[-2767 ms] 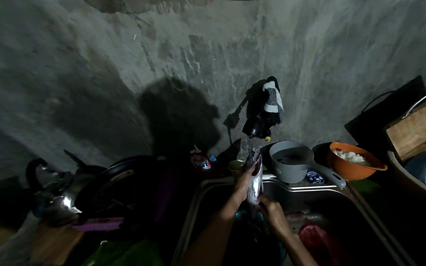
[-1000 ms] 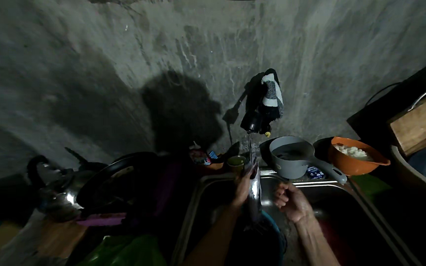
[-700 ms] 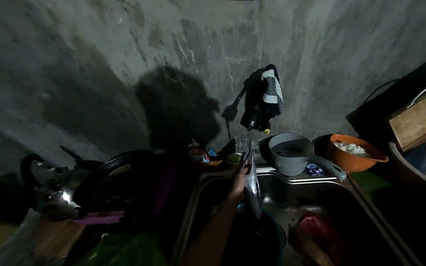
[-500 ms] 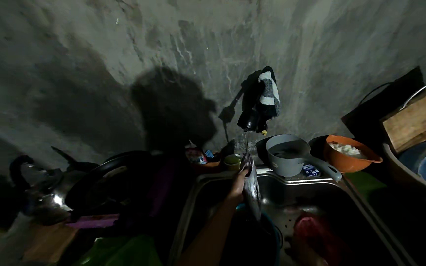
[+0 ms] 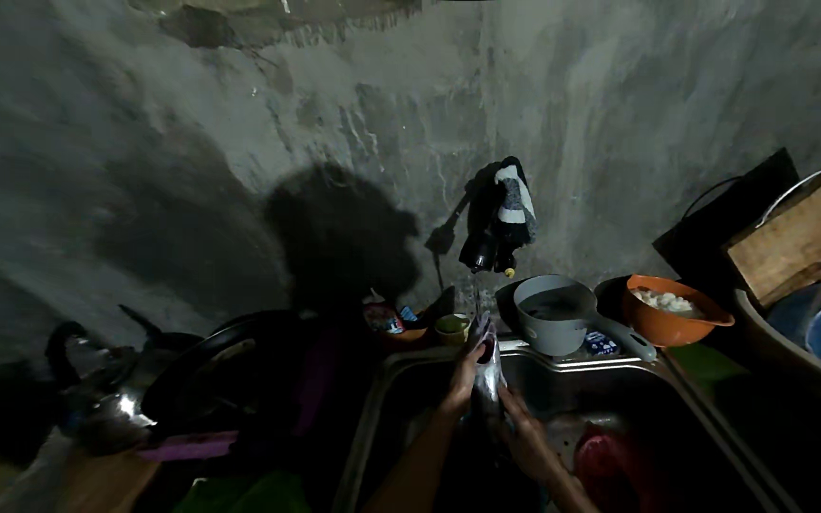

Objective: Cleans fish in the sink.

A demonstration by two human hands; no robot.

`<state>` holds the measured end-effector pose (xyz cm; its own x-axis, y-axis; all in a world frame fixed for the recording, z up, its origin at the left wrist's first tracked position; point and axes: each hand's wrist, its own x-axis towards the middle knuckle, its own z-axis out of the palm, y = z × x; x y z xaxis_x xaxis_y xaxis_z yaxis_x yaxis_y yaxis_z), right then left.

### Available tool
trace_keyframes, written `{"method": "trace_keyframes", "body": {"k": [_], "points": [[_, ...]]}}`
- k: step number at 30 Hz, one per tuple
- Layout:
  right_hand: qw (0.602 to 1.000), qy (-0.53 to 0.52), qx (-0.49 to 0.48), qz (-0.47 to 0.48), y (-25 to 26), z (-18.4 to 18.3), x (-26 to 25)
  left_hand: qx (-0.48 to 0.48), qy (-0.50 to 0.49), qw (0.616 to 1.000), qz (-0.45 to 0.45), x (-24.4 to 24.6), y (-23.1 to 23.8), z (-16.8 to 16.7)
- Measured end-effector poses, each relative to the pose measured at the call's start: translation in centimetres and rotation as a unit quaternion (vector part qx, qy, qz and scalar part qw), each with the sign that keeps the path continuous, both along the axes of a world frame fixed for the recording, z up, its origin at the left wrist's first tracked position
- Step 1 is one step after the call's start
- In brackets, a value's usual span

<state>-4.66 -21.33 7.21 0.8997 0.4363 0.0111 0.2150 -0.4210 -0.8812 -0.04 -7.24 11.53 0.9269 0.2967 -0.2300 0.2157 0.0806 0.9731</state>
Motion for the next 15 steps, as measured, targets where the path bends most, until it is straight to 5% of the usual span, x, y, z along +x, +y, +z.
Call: {"method": "trace_keyframes", "body": {"k": [8, 15], "points": [[0.996, -0.006, -0.086, -0.003, 1.3, 1.3, 2.4, -0.021, -0.044, 0.998, -0.042, -0.7, -0.6, -0.3], [0.993, -0.072, 0.083, -0.049, 1.2, -0.3, 1.1, -0.031, -0.044, 0.998, -0.034, -0.9, -0.3, 0.3]]}}
